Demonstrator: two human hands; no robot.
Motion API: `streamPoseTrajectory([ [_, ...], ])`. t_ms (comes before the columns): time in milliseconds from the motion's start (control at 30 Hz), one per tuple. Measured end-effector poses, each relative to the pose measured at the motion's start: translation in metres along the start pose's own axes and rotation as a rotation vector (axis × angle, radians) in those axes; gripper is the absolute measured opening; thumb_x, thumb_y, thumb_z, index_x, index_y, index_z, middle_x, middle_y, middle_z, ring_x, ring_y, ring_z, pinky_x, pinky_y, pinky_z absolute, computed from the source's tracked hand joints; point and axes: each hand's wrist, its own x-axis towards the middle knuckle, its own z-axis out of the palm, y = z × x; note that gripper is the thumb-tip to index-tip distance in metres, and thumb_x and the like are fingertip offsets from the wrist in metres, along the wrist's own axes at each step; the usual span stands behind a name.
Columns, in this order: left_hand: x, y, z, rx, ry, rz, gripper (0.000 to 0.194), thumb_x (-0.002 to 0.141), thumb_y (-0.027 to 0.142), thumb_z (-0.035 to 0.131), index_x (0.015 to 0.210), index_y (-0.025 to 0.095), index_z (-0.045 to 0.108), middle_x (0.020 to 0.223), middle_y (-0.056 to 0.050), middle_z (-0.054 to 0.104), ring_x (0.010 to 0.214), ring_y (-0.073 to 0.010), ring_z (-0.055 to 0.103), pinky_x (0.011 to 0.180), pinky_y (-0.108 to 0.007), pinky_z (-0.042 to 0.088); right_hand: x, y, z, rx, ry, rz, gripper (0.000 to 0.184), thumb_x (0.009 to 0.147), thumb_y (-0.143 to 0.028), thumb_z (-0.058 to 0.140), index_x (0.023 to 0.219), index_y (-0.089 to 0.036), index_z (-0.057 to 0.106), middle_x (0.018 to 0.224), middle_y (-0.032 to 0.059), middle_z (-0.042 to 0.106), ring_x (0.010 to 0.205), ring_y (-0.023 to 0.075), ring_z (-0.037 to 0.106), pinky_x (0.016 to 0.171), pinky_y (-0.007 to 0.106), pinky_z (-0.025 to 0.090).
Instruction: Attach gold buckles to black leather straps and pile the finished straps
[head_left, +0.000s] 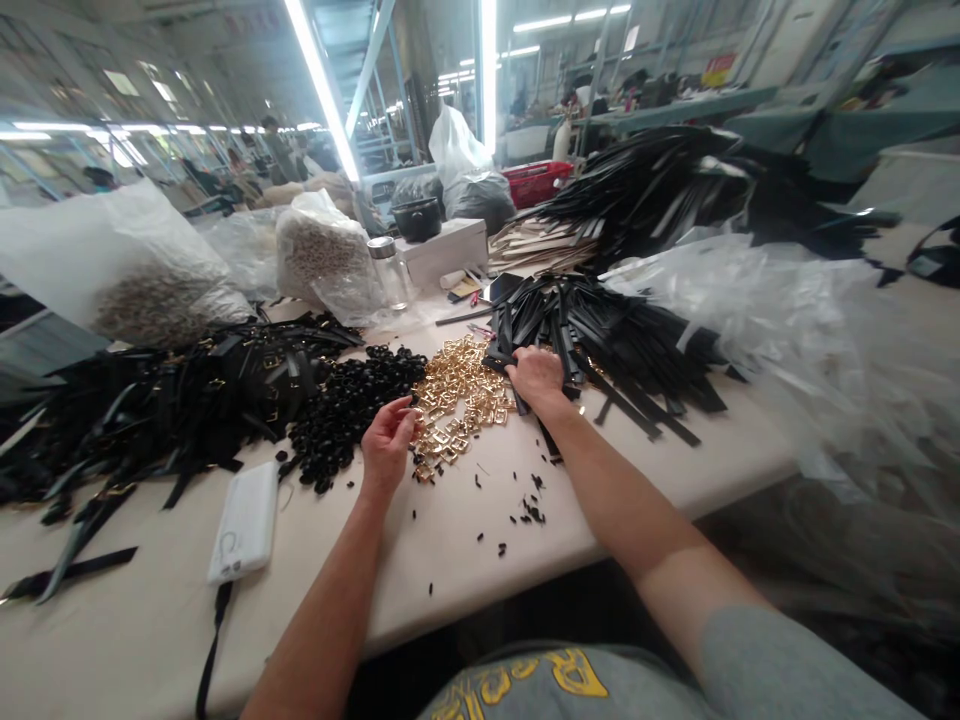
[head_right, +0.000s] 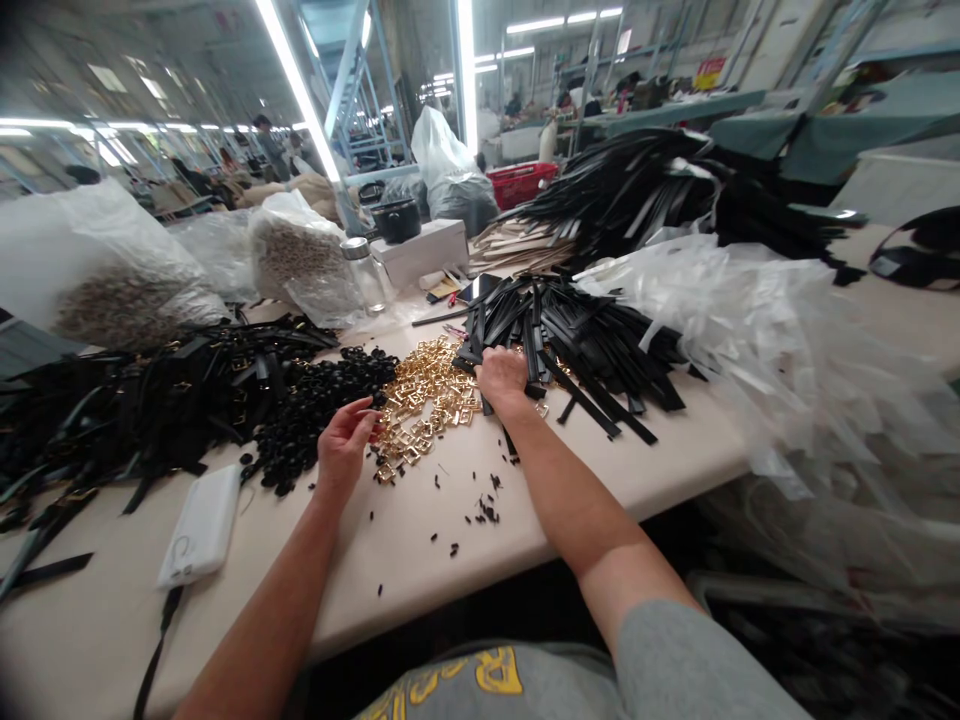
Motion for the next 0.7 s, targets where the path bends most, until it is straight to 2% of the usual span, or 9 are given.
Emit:
streamPoseTrajectory([
  [133,0.000,0.002,0.001,-0.001,0.006,-0.016,0.037,0.074,0.039,0.074,0.104,0.018,0.067,0.084,-0.005,0.070,0.064,-0.0129,0.065,0.057,-0.022,0.050,0.000,-0.002,-0.002,-0.005,-0.005,-0.049,0.020,0.093,-0.024,0.053,0.101,-0.016,0.070,0.102,0.0123,0.067,0.094,0.0233,0.061,0.082,0.033,0.039],
  [233,0.001,0.002,0.001,-0.026,0.008,-0.034,0.041,0.073,0.041,0.075,0.105,0.018,0.066,0.084,-0.005,0.070,0.063,-0.0126,0.065,0.056,-0.022,0.050,-0.004,-0.008,-0.009,0.071,0.069,-0.147,0.022,0.097,-0.024,0.049,0.102,-0.017,0.070,0.101,0.0100,0.068,0.090,0.0221,0.062,0.079,0.031,0.039],
  [333,0.003,0.004,0.002,-0.055,-0.007,-0.086,0.048,0.071,0.043,0.077,0.109,0.017,0.064,0.083,-0.006,0.070,0.063,-0.0139,0.066,0.056,-0.023,0.052,-0.014,-0.022,-0.016,0.199,0.164,-0.371,0.024,0.100,-0.027,0.047,0.107,-0.017,0.067,0.104,0.0085,0.068,0.091,0.0204,0.062,0.082,0.029,0.039],
  [400,0.003,0.005,0.002,-0.074,-0.019,-0.123,0.053,0.069,0.044,0.078,0.112,0.016,0.062,0.083,-0.006,0.070,0.063,-0.0151,0.067,0.056,-0.023,0.052,-0.025,-0.035,-0.017,0.292,0.172,-0.550,0.023,0.101,-0.027,0.047,0.107,-0.017,0.067,0.101,0.0070,0.069,0.092,0.0189,0.061,0.085,0.028,0.039],
  [467,0.004,0.006,0.002,-0.095,-0.017,-0.148,0.057,0.069,0.046,0.078,0.113,0.015,0.060,0.083,-0.006,0.070,0.063,-0.0161,0.068,0.055,-0.024,0.052,-0.037,-0.047,-0.015,0.387,0.136,-0.682,0.021,0.100,-0.026,0.048,0.106,-0.018,0.067,0.099,0.0052,0.069,0.090,0.0172,0.062,0.084,0.027,0.040],
  [533,0.005,0.007,0.002,-0.105,-0.007,-0.165,0.057,0.068,0.046,0.078,0.111,0.015,0.060,0.080,-0.006,0.070,0.061,-0.0161,0.067,0.053,-0.023,0.052,-0.048,-0.057,-0.010,0.485,0.071,-0.746,0.020,0.099,-0.025,0.049,0.106,-0.018,0.067,0.100,0.0043,0.069,0.088,0.0157,0.062,0.080,0.025,0.041],
  [600,0.006,0.006,0.001,-0.112,0.013,-0.176,0.055,0.067,0.046,0.079,0.109,0.015,0.061,0.078,-0.005,0.068,0.058,-0.0150,0.066,0.052,-0.023,0.052,-0.054,-0.062,-0.005,0.576,-0.003,-0.753,0.020,0.099,-0.024,0.049,0.108,-0.019,0.066,0.101,0.0033,0.070,0.085,0.0144,0.063,0.075,0.023,0.041],
  [700,0.007,0.006,0.000,-0.150,0.041,-0.197,0.051,0.065,0.042,0.080,0.105,0.016,0.064,0.073,-0.001,0.065,0.052,-0.0117,0.062,0.050,-0.022,0.051,-0.058,-0.064,-0.002,0.672,-0.089,-0.691,0.019,0.099,-0.024,0.049,0.107,-0.020,0.066,0.092,0.0009,0.070,0.076,0.0121,0.061,0.070,0.021,0.040],
])
